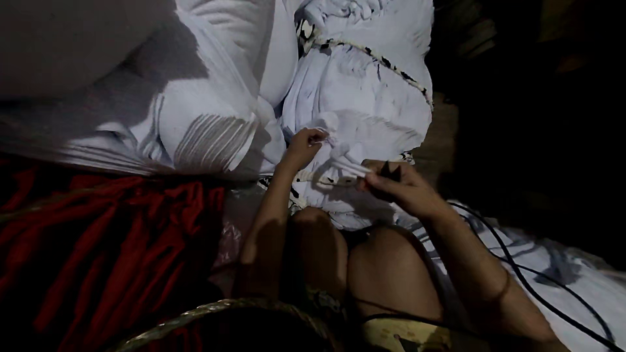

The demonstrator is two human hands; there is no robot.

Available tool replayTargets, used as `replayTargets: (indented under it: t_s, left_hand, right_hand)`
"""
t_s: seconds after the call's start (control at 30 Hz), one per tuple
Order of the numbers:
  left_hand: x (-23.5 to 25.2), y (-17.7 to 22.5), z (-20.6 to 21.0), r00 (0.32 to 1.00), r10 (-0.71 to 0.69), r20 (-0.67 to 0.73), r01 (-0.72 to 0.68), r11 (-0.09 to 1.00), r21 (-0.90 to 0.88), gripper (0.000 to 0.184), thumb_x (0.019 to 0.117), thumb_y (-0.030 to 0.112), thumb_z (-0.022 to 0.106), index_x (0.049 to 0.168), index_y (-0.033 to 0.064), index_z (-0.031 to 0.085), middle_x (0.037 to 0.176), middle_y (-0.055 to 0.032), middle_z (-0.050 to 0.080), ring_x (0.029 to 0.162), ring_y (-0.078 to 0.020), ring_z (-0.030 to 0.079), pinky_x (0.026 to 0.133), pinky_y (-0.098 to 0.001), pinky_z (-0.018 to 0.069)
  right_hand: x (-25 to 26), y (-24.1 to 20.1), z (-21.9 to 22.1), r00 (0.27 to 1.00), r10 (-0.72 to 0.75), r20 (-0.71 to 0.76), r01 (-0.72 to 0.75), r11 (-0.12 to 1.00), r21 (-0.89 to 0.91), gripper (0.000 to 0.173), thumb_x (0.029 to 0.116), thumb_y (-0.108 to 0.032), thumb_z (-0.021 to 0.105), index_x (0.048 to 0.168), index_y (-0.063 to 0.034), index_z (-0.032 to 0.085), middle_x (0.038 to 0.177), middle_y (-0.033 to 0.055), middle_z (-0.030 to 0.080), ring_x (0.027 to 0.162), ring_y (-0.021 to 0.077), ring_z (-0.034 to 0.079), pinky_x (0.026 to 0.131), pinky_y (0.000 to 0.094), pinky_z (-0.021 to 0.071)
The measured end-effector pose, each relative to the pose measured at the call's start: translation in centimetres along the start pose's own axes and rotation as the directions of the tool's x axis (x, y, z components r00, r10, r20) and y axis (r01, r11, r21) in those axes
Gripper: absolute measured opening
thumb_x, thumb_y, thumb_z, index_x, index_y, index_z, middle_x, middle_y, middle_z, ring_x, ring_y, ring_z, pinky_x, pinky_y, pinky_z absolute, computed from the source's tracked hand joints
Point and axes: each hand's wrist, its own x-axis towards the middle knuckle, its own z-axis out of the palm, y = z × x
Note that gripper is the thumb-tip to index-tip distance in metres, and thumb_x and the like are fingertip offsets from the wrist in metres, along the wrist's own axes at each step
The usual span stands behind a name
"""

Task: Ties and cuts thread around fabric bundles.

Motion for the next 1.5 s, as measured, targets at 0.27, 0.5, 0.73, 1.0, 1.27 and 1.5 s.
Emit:
replayTargets:
  t_s: [0.27,0.5,0.73,1.0,1.27,1.5]
  left_hand:
    - [1.2,1.2,2.0,0.994,0.05,-0.096,-0.038,0.992,0.117,0.025,0.0988,0.007,0.062,0.119,-0.007,0.068,0.112,-0.0263,0.066,0.105,-0.0365,0.065,0.098,-0.0483,0.0503]
    - [1.8,1.5,1.3,0.995,0.08,-0.056,-0.063,0.961,0.27,0.018,0.0981,0.007,0.064,0.11,-0.005,0.072,0.11,-0.0245,0.068,0.107,-0.0387,0.065,0.099,-0.0542,0.049]
    - [1.9,0.6,3.3,0.966,0.06,-0.25,-0.03,0.992,0.122,0.018,0.0974,0.004,0.061,0.107,-0.0094,0.069,0.107,-0.0265,0.068,0.103,-0.0383,0.066,0.098,-0.0521,0.0499]
    - [1.5,0.4,4.4,0.875,-0.108,-0.471,0.033,0.986,-0.165,0.024,0.1026,0.004,0.053,0.116,-0.0124,0.063,0.112,-0.0261,0.067,0.102,-0.0292,0.066,0.095,-0.0411,0.0514]
    - [0.2,5.0,1.2,0.696,-0.053,-0.716,-0.223,0.932,-0.286,0.025,0.1014,-0.002,0.048,0.12,-0.0165,0.055,0.107,-0.0175,0.064,0.084,-0.0088,0.064,0.078,-0.0262,0.0558]
    - [-0.8,7.8,-4.2,0.689,0.199,-0.697,-0.226,0.973,0.055,0.031,0.0947,0.004,0.06,0.119,-0.0156,0.06,0.111,-0.0228,0.067,0.096,-0.0153,0.066,0.086,-0.0277,0.0544]
  right_hand:
    - [-1.9,-1.3,-3.2,0.992,-0.003,0.124,0.024,0.985,-0.171,0.021,0.0933,-0.006,0.051,0.08,-0.0101,0.067,0.076,-0.0131,0.064,0.064,-0.0114,0.051,0.058,0.0078,0.0408]
    - [-2.1,-2.2,-3.1,0.999,-0.039,0.03,0.046,0.964,-0.262,0.021,0.0955,-0.004,0.049,0.091,-0.0053,0.069,0.079,-0.0093,0.067,0.062,-0.0106,0.049,0.056,0.0084,0.0393]
    - [-1.4,-3.3,-4.3,0.953,-0.079,-0.291,-0.085,0.855,-0.511,0.034,0.0995,-0.009,0.056,0.133,-0.0065,0.061,0.125,0.0092,0.061,0.064,0.005,0.051,0.054,0.0223,0.0446]
    - [8.6,1.7,-2.1,0.946,-0.024,-0.323,-0.151,0.85,-0.504,0.021,0.1,-0.005,0.058,0.114,0.0051,0.069,0.113,0.0197,0.071,0.102,0.027,0.069,0.09,0.0447,0.0541]
    - [12.3,5.7,-0.9,0.924,0.207,-0.322,-0.345,0.816,-0.464,0.026,0.0937,-0.013,0.071,0.115,0.0009,0.071,0.11,0.0199,0.069,0.103,0.0355,0.066,0.091,0.059,0.0508]
    - [11.9,4.7,0.4,0.878,0.281,-0.387,-0.464,0.699,-0.544,0.028,0.0978,-0.018,0.067,0.119,0.0001,0.069,0.121,0.0226,0.065,0.11,0.0406,0.064,0.09,0.0623,0.0509]
